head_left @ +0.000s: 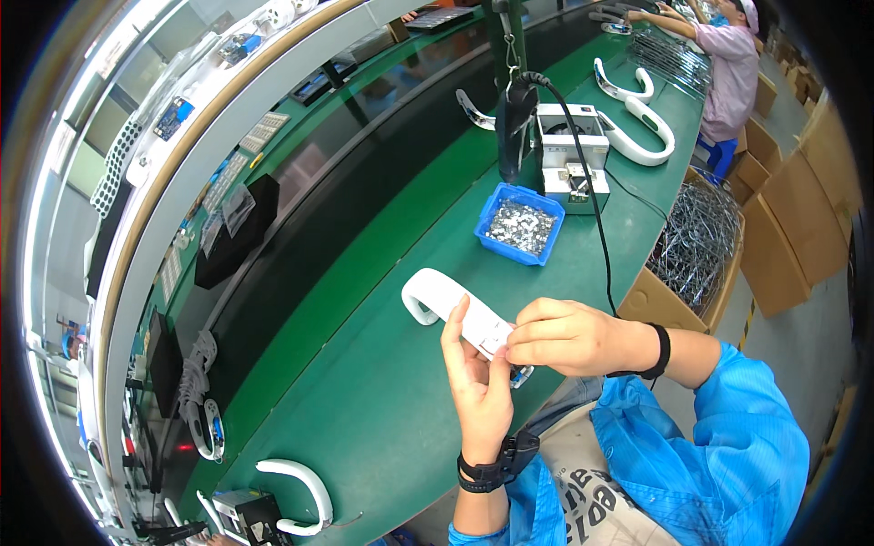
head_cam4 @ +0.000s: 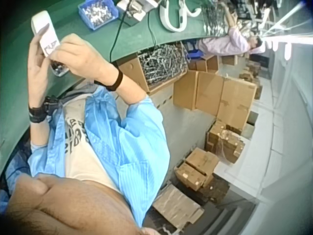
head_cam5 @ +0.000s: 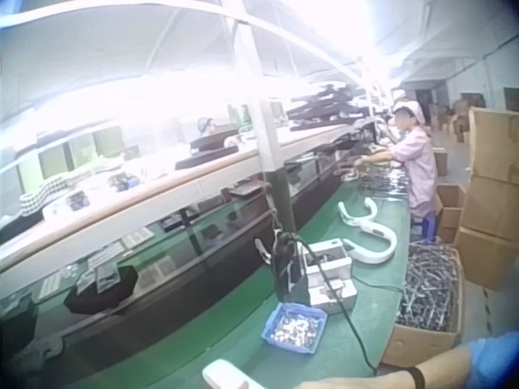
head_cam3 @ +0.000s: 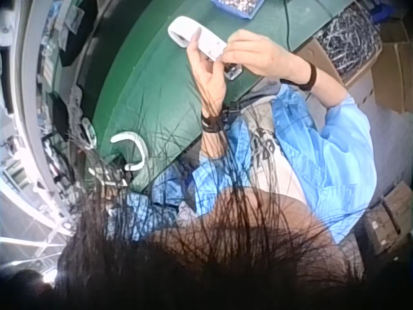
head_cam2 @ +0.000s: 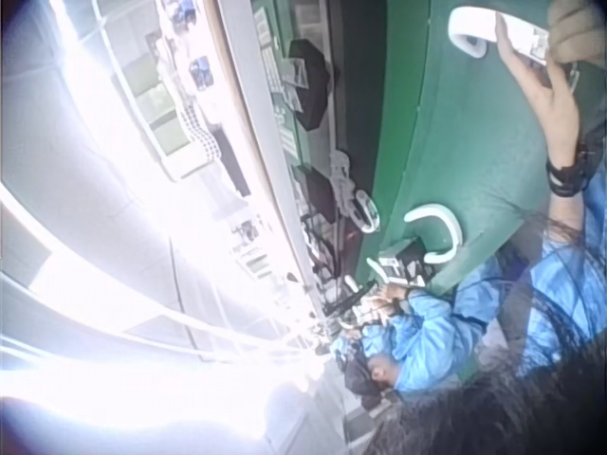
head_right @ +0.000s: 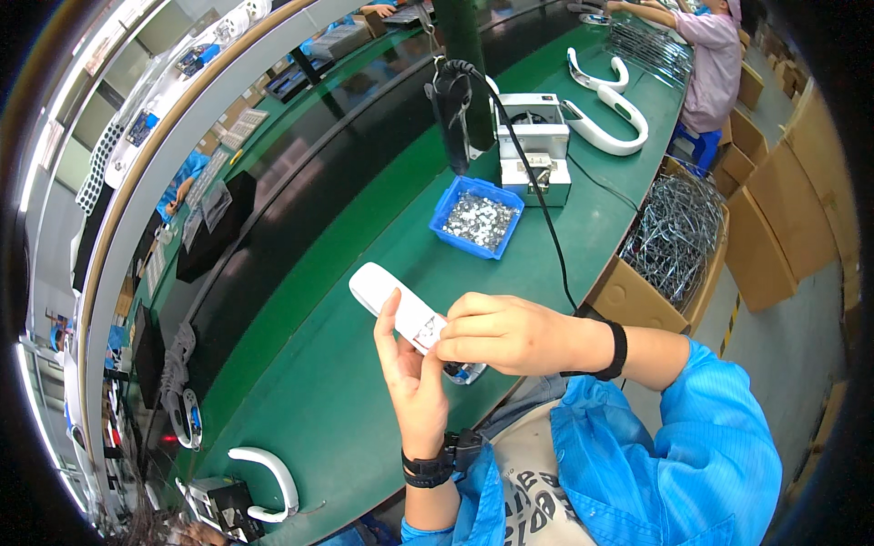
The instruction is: Assembling and screwing internal electronic components and wiring onto a white plastic neck fan frame using an electric screwdriver.
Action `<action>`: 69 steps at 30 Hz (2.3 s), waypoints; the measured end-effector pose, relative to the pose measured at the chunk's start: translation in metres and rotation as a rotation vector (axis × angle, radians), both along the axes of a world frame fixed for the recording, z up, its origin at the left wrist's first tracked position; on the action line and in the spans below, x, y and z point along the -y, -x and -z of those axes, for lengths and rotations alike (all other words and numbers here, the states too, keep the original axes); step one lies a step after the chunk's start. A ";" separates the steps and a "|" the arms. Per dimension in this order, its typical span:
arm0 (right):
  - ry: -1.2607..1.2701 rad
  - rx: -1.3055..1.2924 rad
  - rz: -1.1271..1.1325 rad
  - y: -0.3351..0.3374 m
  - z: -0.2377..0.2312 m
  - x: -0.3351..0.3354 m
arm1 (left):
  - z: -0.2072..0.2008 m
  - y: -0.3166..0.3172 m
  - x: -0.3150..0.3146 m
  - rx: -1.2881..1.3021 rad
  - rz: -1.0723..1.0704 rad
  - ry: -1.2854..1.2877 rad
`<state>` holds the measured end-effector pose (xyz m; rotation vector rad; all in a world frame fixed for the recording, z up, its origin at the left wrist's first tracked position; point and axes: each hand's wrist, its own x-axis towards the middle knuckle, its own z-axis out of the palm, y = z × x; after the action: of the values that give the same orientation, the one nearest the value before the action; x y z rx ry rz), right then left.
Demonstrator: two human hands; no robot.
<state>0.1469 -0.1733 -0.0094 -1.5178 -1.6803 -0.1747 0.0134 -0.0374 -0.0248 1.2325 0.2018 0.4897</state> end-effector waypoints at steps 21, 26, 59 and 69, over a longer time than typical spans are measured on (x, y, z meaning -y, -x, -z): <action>0.176 0.207 0.215 0.022 -0.023 0.001 | 0.006 0.004 -0.005 0.025 -0.016 0.114; 0.152 0.184 0.184 0.023 -0.005 0.000 | 0.006 0.006 -0.006 -0.011 -0.058 0.034; 0.074 0.034 0.259 0.026 0.013 0.005 | -0.009 -0.009 0.011 -0.062 -0.257 0.088; 0.031 -0.372 0.385 0.018 0.052 0.044 | -0.049 -0.012 -0.107 -0.250 -0.010 -0.222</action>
<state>0.1289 -0.2173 -0.0618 -1.7630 -1.0970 -0.0620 0.0258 0.0695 0.0244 1.5111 0.3735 0.3724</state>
